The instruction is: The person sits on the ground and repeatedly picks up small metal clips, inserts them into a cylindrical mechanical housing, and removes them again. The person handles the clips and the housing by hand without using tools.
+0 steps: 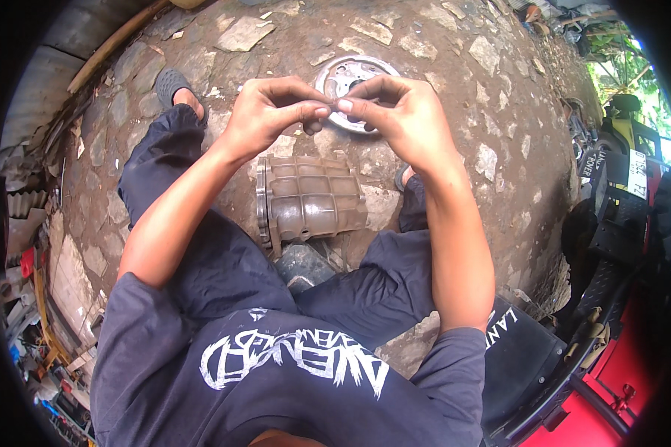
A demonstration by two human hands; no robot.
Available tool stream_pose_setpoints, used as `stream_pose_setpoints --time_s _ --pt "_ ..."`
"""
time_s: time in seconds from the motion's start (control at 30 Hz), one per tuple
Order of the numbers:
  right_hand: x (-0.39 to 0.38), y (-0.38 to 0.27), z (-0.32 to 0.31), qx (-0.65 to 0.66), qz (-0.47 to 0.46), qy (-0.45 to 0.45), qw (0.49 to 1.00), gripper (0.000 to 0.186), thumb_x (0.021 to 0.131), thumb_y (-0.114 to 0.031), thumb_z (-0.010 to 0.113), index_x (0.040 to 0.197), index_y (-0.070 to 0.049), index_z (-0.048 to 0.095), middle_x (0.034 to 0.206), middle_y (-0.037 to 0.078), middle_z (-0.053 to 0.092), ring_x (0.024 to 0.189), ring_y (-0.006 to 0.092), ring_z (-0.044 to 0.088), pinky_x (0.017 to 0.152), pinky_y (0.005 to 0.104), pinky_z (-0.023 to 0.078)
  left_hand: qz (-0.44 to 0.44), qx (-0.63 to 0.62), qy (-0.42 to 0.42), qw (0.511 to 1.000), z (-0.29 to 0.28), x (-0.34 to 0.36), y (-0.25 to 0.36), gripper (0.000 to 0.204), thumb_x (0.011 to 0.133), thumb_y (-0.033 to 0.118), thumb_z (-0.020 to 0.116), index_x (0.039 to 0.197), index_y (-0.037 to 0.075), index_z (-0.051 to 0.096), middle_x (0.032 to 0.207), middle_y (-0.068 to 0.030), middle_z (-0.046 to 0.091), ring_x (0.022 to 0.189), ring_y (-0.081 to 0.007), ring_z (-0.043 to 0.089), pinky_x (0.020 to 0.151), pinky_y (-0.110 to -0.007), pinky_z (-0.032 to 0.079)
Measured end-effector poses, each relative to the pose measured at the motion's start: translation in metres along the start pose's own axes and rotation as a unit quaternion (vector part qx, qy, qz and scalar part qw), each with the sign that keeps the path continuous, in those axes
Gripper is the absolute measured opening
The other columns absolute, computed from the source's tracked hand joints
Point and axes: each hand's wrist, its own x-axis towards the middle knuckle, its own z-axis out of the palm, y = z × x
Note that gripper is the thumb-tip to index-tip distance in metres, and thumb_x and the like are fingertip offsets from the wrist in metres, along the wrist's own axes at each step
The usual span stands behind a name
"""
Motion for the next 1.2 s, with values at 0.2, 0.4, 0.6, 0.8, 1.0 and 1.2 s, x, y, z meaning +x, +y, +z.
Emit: stream_pose_setpoints --time_s 0.2,0.4,0.6,0.8,1.0,1.2 --pt "0.019 0.020 -0.001 0.117 0.034 -0.022 0.992 0.027 0.084 -0.014 0.086 0.102 0.001 0.073 0.094 0.010 0.076 0.082 0.0134 0.072 0.075 0.0258 0.056 0.003 0.068 0.035 0.997 -0.005 0.006 -0.006 0.029 0.089 0.013 0.082 0.114 -0.003 0.076 0.091 -0.0093 0.077 0.079 -0.0130 0.072 0.074 -0.027 0.057" --pt "0.020 0.026 0.009 0.104 0.040 -0.040 0.993 0.028 0.084 -0.017 0.086 0.105 -0.001 0.074 0.093 0.007 0.075 0.085 0.0136 0.071 0.078 0.0276 0.057 -0.067 0.033 -0.037 0.997 -0.019 0.000 0.000 0.041 0.091 0.018 0.081 0.126 -0.001 0.072 0.096 -0.0096 0.078 0.081 -0.0122 0.072 0.072 -0.026 0.056" --pt "0.018 0.032 0.005 0.083 0.047 -0.042 0.995 0.028 0.088 -0.018 0.082 0.109 -0.002 0.072 0.094 0.007 0.075 0.085 0.0146 0.071 0.079 0.0296 0.058 -0.110 0.056 -0.058 0.991 -0.017 0.003 -0.003 0.030 0.095 0.026 0.078 0.111 0.001 0.080 0.097 -0.0086 0.080 0.080 -0.0138 0.075 0.073 -0.028 0.059" --pt "0.016 0.027 -0.006 0.110 0.088 -0.115 0.983 0.047 0.090 -0.021 0.080 0.129 0.001 0.066 0.103 0.010 0.077 0.090 0.0159 0.071 0.085 0.0316 0.059 -0.112 0.036 -0.098 0.988 -0.021 0.001 -0.002 0.031 0.097 0.027 0.076 0.111 -0.001 0.079 0.096 -0.0125 0.079 0.085 -0.0162 0.075 0.078 -0.029 0.058" --pt "0.012 0.023 -0.020 0.045 0.118 -0.155 0.980 0.046 0.088 -0.022 0.079 0.128 0.000 0.069 0.110 0.013 0.077 0.094 0.0175 0.072 0.090 0.0318 0.057 -0.117 0.004 -0.136 0.984 -0.019 0.001 -0.010 0.031 0.094 0.026 0.078 0.107 -0.002 0.078 0.090 -0.0105 0.077 0.086 -0.0156 0.073 0.081 -0.030 0.056" --pt "0.012 0.029 -0.014 -0.027 0.068 -0.152 0.986 0.031 0.084 -0.016 0.081 0.110 -0.001 0.076 0.100 0.009 0.078 0.094 0.0170 0.073 0.086 0.0318 0.057 -0.107 0.059 -0.155 0.980 -0.021 0.004 -0.018 0.024 0.094 0.018 0.078 0.101 -0.004 0.077 0.087 -0.0087 0.076 0.081 -0.0144 0.071 0.078 -0.030 0.056"
